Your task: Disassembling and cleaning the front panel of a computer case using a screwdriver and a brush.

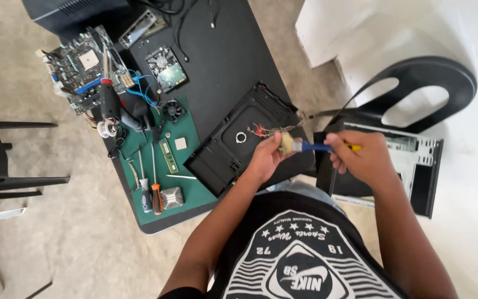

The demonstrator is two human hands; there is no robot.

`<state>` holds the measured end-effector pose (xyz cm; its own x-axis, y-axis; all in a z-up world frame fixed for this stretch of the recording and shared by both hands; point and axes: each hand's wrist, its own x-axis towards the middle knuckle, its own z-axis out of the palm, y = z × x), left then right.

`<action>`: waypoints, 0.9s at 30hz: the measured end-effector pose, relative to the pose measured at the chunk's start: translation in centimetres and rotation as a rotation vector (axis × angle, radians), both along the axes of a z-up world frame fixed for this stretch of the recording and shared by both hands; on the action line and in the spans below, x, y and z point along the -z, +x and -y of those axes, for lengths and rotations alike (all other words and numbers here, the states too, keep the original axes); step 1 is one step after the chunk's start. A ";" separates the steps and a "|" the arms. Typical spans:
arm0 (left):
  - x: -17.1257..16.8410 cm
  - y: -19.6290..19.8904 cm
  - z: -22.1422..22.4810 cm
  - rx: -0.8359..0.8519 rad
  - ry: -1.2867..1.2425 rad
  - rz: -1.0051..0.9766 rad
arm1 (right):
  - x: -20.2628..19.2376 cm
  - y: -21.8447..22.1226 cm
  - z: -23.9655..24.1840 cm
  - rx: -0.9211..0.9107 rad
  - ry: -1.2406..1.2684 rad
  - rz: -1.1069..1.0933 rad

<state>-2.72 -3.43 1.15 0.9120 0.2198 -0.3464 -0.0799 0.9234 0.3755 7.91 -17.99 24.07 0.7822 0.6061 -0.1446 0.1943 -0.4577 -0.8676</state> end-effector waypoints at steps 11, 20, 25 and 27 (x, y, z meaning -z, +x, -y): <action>-4.6 -0.8 0.1 0.217 0.227 -0.097 | 0.2 0.6 1.6 0.032 -0.013 0.019; -1.4 -0.3 -0.2 0.132 0.122 -0.056 | -1.5 0.3 2.6 0.090 -0.068 -0.011; -3.9 -0.2 -1.0 0.135 0.091 -0.028 | -1.3 -0.7 2.9 0.103 0.052 0.124; -5.9 -0.2 -0.8 0.136 0.153 0.041 | 0.1 -1.0 2.8 0.021 0.097 0.177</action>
<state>-2.88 -2.61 7.08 0.9496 0.1406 -0.2802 0.0238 0.8589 0.5116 6.88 -20.76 24.01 0.8028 0.5938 0.0545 0.3389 -0.3792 -0.8610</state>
